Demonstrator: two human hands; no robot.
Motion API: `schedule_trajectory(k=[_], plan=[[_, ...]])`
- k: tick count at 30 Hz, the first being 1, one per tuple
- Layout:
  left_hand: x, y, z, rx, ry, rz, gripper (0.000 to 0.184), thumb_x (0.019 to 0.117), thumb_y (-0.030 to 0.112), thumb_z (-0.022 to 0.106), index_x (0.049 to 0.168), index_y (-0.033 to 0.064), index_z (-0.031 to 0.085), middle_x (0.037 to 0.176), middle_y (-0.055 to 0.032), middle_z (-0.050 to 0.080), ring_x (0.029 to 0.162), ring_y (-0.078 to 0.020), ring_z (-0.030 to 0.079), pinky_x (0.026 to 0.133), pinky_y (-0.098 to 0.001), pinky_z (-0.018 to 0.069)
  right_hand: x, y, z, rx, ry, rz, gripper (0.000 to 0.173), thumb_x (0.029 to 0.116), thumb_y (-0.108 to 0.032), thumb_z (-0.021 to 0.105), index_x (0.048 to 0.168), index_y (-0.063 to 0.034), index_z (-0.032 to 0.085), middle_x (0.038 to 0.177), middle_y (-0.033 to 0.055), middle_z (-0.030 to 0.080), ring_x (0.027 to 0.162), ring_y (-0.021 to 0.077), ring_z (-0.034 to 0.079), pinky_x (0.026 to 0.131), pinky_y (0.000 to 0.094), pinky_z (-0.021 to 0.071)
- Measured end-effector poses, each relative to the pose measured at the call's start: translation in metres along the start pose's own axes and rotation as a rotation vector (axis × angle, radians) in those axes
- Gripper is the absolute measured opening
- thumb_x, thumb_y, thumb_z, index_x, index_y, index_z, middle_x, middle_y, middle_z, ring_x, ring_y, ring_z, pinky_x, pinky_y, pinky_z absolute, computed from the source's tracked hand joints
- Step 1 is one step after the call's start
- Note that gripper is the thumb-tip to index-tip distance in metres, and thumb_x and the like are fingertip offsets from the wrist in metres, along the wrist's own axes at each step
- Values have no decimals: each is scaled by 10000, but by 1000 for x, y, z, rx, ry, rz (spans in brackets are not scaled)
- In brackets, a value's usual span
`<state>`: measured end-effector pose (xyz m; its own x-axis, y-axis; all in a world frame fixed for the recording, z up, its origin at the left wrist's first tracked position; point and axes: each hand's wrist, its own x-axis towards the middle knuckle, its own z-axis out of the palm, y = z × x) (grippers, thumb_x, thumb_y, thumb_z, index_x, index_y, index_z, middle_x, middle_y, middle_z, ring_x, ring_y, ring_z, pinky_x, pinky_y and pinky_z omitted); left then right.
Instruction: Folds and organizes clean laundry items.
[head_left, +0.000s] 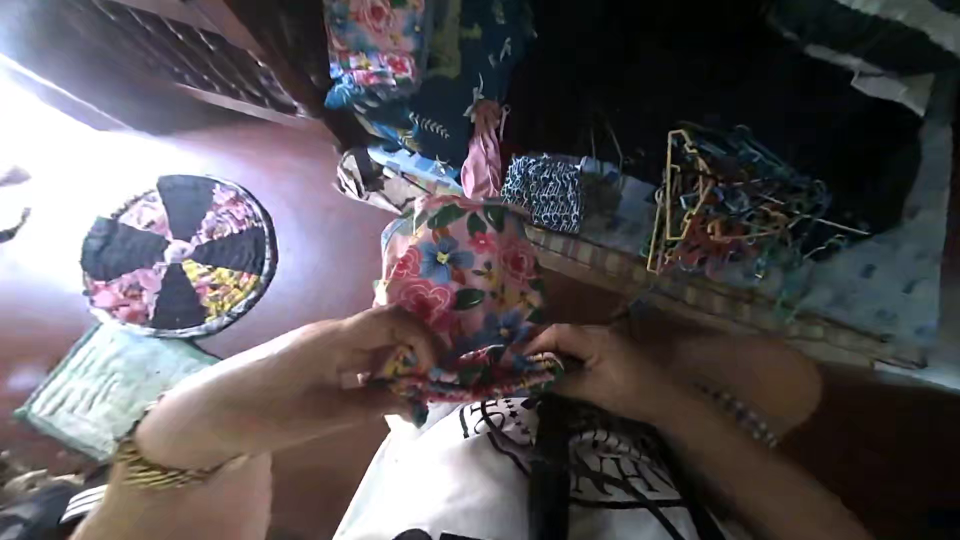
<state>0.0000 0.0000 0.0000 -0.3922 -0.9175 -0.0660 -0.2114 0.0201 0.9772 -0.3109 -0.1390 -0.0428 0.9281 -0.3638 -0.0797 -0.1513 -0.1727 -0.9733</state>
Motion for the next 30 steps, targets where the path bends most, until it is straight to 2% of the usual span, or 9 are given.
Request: schedule_trajectory(k=[7, 9, 11, 13, 17, 20, 22, 26, 30], plan=[[48, -3, -61, -56, 249, -17, 374, 934, 162, 698, 1278, 190, 554, 1171, 19, 676, 979, -85, 682, 771, -237, 603, 67, -15, -39, 91, 234, 97, 382, 948, -54, 687, 1312, -17, 579, 1072, 34, 709, 924, 48, 688, 821, 240, 600], [64, -1, -70, 348, 440, -62, 486, 910, 237, 666, 1355, 138, 498, 1368, -5, 557, 1203, -90, 592, 942, -277, 560, 98, 0, -50, 33, 321, 102, 480, 989, -124, 663, 1434, -31, 507, 1196, 100, 689, 980, 102, 694, 854, 285, 597], [72, -5, -58, 572, 438, 37, 424, 914, 271, 655, 1255, 26, 597, 1428, -146, 528, 1317, -233, 512, 1074, -433, 466, 120, 19, -54, -7, 372, 126, 540, 996, -137, 658, 1488, -45, 454, 1272, 140, 654, 991, 141, 693, 853, 316, 595], [68, -19, -34, 610, 341, 88, 360, 877, 321, 721, 1150, 86, 706, 1450, -108, 556, 1388, -266, 485, 1150, -506, 417, 129, 31, -52, -53, 410, 157, 560, 998, -137, 654, 1511, -62, 440, 1330, 158, 625, 1047, 179, 684, 878, 344, 591], [47, -64, -7, 629, 287, -23, 647, 818, 391, 773, 1424, 251, 595, 1641, -3, 357, 1531, -243, 290, 1206, -570, 310, 108, 21, -39, -510, 462, -10, 557, 951, -216, 722, 1453, -61, 537, 1349, 190, 579, 1201, 294, 596, 988, 456, 530], [39, -86, -3, 603, 305, -90, 707, 887, 390, 741, 1533, 287, 472, 1643, -17, 363, 1533, -244, 293, 1211, -569, 318, 87, 29, -29, -795, 185, -217, 506, 916, -450, 722, 1364, -226, 645, 1379, 58, 616, 1354, 287, 510, 1138, 527, 410], [46, -88, -7, 644, 299, -94, 725, 877, 385, 742, 1539, 317, 453, 1630, -16, 388, 1524, -271, 312, 1171, -609, 344, 87, 39, -28, -849, 63, -198, 525, 925, -377, 726, 1421, -254, 605, 1437, 32, 595, 1393, 279, 496, 1164, 522, 397], [67, -76, -18, 825, 254, -96, 660, 842, 306, 690, 1478, 327, 518, 1572, 32, 471, 1478, -276, 393, 1085, -636, 402, 99, 39, -47, -831, 124, -251, 264, 996, -223, 596, 1220, -186, 730, 1260, 22, 712, 1178, 252, 669, 982, 489, 552], [91, -50, -45, 698, 372, 14, 433, 966, 275, 544, 1370, 156, 645, 1321, -19, 681, 1230, -172, 616, 1062, -496, 457, 121, 8, -85, -317, 244, -97, 276, 1039, -216, 523, 1137, -66, 732, 953, 54, 731, 853, 127, 689, 783, 361, 581]])
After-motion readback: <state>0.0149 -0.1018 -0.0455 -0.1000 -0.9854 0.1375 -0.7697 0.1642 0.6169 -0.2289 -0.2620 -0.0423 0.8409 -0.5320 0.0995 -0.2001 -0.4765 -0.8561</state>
